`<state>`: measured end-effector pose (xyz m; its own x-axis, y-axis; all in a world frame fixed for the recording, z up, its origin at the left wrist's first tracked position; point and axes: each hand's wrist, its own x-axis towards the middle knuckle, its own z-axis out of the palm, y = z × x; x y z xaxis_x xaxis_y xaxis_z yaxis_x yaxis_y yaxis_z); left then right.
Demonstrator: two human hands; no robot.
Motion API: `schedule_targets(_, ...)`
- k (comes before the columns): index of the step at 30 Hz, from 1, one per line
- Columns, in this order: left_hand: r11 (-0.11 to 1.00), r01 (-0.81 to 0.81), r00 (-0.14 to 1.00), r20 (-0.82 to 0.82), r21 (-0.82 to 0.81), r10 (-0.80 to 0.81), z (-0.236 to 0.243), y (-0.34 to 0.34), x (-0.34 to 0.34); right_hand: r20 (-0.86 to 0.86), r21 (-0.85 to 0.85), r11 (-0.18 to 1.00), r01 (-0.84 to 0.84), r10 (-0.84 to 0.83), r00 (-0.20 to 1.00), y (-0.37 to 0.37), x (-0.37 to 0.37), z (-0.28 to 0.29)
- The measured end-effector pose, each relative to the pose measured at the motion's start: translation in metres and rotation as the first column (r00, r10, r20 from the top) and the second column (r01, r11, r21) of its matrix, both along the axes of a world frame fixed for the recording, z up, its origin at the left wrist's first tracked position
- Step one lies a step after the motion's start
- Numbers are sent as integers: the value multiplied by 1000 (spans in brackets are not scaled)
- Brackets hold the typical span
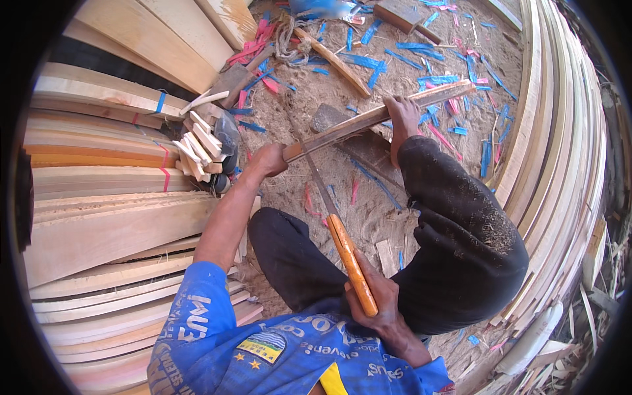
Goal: The person uses a hand saw to cut thin wooden strips into smaller pieces. They hold the wood with one hand and saw with the other, placing the cut pieces into a pile.
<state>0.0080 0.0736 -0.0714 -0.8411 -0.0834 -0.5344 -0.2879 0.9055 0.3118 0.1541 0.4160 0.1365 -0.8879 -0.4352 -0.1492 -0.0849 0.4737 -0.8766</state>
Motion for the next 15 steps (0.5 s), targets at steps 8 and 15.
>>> schedule_targets(8, 1000, 28, 1000, 8, -10, -28, -6, 0, -6, 10, 6, 998, -62, 62, 998, 50, 26, 32)
schedule_targets(15, 999, 22, 999, -24, 42, -21, -2, 2, 7, 103, -22, 999, -27, 29, 994, -35, -39, -28)
